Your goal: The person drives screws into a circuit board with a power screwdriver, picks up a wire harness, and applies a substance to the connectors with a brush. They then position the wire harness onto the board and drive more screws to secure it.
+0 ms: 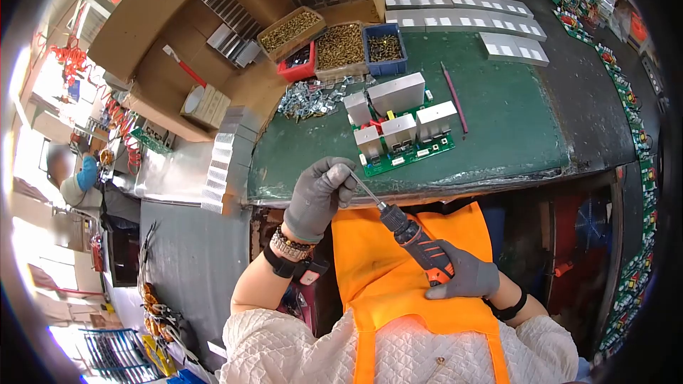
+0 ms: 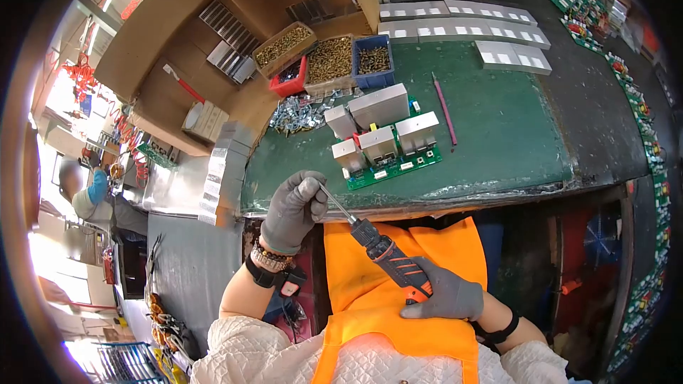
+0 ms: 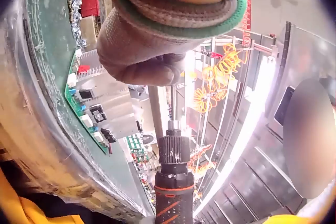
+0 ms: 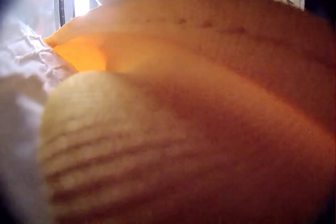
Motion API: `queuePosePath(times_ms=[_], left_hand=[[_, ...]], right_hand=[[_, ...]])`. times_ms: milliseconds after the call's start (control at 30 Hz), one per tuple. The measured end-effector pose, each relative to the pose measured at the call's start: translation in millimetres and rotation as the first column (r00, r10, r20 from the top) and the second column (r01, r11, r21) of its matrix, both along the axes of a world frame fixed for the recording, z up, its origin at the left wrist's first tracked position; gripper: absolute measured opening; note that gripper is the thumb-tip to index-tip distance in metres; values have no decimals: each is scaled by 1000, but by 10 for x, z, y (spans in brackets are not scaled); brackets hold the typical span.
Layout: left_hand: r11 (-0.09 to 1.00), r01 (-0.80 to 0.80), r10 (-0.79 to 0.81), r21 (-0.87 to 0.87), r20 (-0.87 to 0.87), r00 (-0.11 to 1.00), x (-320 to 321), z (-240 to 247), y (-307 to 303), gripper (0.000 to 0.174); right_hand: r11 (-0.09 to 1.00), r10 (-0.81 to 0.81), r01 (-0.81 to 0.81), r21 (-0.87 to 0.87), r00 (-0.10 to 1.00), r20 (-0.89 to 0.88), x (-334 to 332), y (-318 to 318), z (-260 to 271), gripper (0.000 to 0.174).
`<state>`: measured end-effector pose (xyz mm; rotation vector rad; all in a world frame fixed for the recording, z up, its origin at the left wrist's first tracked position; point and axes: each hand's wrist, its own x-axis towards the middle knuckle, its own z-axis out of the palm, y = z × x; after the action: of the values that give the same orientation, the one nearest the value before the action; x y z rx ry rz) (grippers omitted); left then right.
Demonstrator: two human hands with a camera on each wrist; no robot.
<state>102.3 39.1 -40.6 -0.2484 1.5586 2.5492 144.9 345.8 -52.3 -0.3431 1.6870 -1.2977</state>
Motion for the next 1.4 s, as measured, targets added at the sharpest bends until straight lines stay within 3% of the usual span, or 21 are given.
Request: queuePosePath(times_ms=[200, 467, 600, 667, 700, 733, 767, 833, 867, 933, 967, 1000, 1067, 1133, 1200, 1233, 1267, 1300, 1333, 1367, 1400], left_hand=[[1000, -15, 16, -17, 22, 1000, -27, -10, -68, 24], [914, 195, -165, -357, 111, 980, -23, 171, -239, 25], [922, 244, -219, -300, 114, 969, -39, 91, -309, 33], [854, 226, -343, -469, -181, 922, -206, 141, -320, 44], [899, 242, -349, -365, -262, 900, -365, 28, -467, 58], [860, 92, -229, -502, -219, 948, -568, -9, -560, 55], [774, -51, -98, -631, -200, 975, -789, -27, -648, 53], [357, -159, -68, -920, -196, 978, -1145, -138, -830, 39], [360, -167, -67, -918, -204, 977, -1298, -184, -859, 39], [-219, -58, -101, -974, -37, 994, -1516, -255, -799, 29], [-341, 51, -59, -939, 75, 995, -1514, -120, -628, 24], [-338, 47, -67, -940, 74, 995, -1588, -183, -621, 24], [-535, 159, 9, -830, 182, 983, -1739, -337, -607, 24], [-523, 148, 11, -839, 167, 986, -1739, -383, -665, 22], [-311, -45, -59, -949, -28, 998, -1567, -225, -682, 21], [-52, 33, -13, -998, 34, 999, -1503, -78, -677, 20], [-57, 35, -20, -998, 36, 999, -1501, -97, -770, 20], [342, 42, -32, -939, 33, 999, -1489, -128, -886, 20], [685, 50, -39, -727, 33, 999, -1472, -192, -965, 20], [681, 60, -42, -729, 43, 998, -1370, -104, -916, 20], [869, 137, -105, -476, 93, 990, -1201, 101, -818, 22]], right_hand=[[1000, 2, -1, 21, 999, -37, 35, -33, 5, 84], [1000, 28, -28, 11, 998, 50, 62, 23, -118, 87], [1000, 26, -26, 9, 998, 55, 86, -15, -144, 87], [995, -67, 69, -76, 998, 19, 109, -16, -183, 84], [995, -68, 69, -73, 997, 21, 115, -10, -181, 84], [987, -126, 134, -88, 988, 94, 116, -7, -168, 82], [975, -181, 198, -100, 970, 162, 110, -10, -155, 81], [968, -217, 235, -84, 959, 179, 122, -17, -72, 81], [959, -257, 275, -68, 946, 198, 117, -15, -37, 80], [959, -260, 276, -68, 948, 184, 154, 4, -65, 80], [958, -262, 278, -71, 948, 179, 177, 14, -89, 79], [956, -270, 286, -68, 946, 177, 194, 19, -106, 79], [956, -260, 270, -115, 961, 91, 236, 25, -131, 79], [957, -258, 267, -109, 962, 88, 245, 34, -136, 78], [959, -255, 263, -104, 963, 87, 248, 54, -137, 78], [967, -233, 237, -96, 971, 47, 239, 69, -135, 78], [973, -212, 212, -89, 977, 8, 227, 75, -135, 78], [971, -219, 220, -93, 975, 16, 217, 71, -125, 78], [976, -201, 200, -84, 980, -2, 201, 63, -103, 79], [981, -179, 177, -76, 984, -20, 181, 51, -85, 80], [981, -181, 180, -79, 983, -11, 163, 33, -76, 80]])
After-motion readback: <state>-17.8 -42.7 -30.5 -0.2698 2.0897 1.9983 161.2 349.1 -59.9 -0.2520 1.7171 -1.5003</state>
